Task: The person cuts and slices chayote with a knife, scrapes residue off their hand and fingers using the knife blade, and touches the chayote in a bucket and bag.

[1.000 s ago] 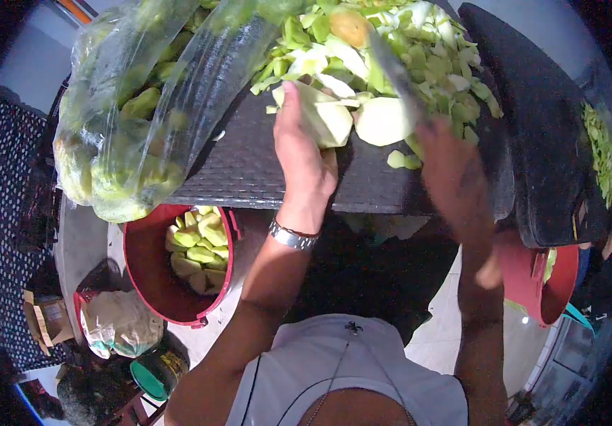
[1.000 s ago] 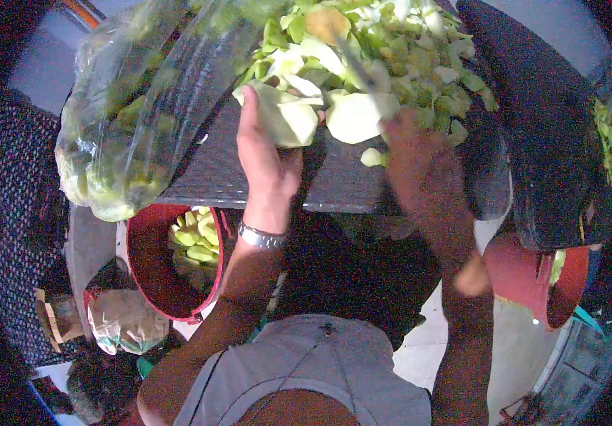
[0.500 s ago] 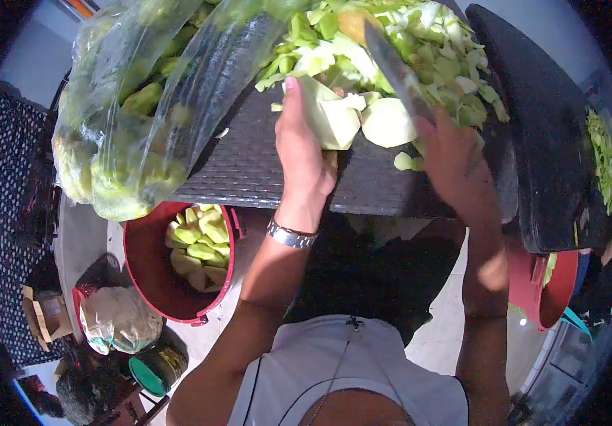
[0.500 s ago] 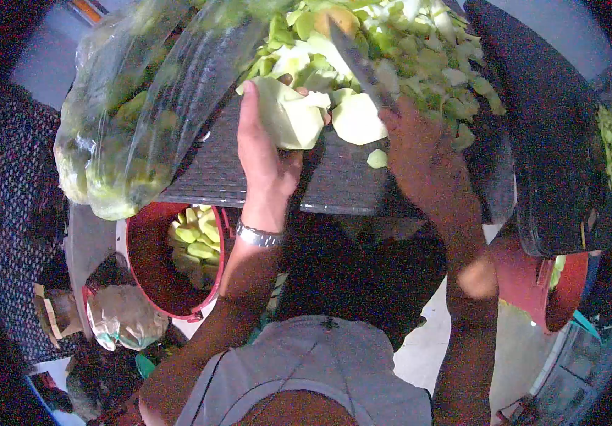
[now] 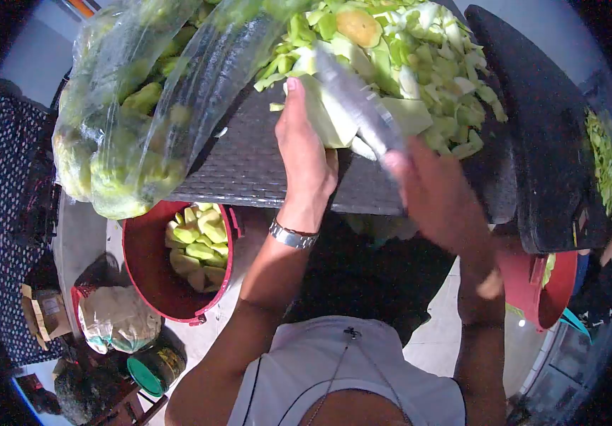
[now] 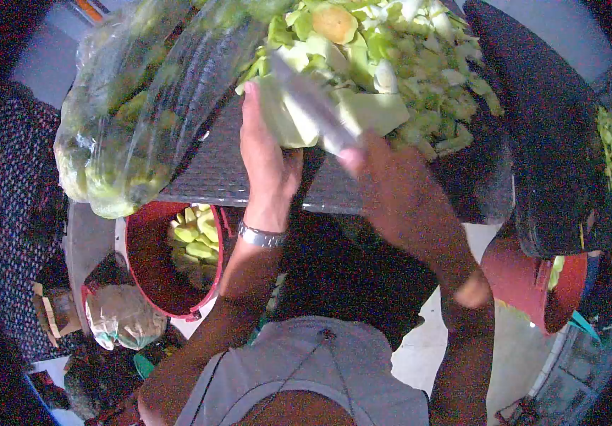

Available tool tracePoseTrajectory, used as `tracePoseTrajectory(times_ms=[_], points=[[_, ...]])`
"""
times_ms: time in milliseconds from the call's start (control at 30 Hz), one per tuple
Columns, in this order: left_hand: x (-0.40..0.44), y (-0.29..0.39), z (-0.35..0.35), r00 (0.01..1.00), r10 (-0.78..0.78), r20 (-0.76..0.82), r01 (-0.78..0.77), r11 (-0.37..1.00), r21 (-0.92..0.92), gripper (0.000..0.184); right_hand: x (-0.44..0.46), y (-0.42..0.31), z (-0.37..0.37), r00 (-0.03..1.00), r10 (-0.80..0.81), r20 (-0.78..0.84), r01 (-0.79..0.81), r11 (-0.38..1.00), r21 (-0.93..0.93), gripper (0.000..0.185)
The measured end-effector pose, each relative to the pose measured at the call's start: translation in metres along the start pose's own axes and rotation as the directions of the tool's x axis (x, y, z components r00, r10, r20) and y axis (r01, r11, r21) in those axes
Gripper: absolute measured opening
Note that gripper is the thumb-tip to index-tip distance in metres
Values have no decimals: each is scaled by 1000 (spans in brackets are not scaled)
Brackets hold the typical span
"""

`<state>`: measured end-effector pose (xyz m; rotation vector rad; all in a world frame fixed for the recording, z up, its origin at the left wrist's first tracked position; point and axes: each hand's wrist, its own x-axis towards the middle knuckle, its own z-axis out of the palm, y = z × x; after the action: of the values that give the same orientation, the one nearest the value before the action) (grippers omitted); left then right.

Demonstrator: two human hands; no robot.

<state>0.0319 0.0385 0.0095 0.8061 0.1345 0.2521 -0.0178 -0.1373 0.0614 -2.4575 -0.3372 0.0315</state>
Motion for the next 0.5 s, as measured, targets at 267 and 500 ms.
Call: tracePoseTrajectory(times_ms=[267,500], points=[[0,12,-10,979,-191,66,200,966,-166,52,0,33,3,986,-134,-100,132,991,-19,29],[7,10,-17,988,-157,9,154,959,-237,44,-42,0,25,950,214,229,-276,918,284,25]])
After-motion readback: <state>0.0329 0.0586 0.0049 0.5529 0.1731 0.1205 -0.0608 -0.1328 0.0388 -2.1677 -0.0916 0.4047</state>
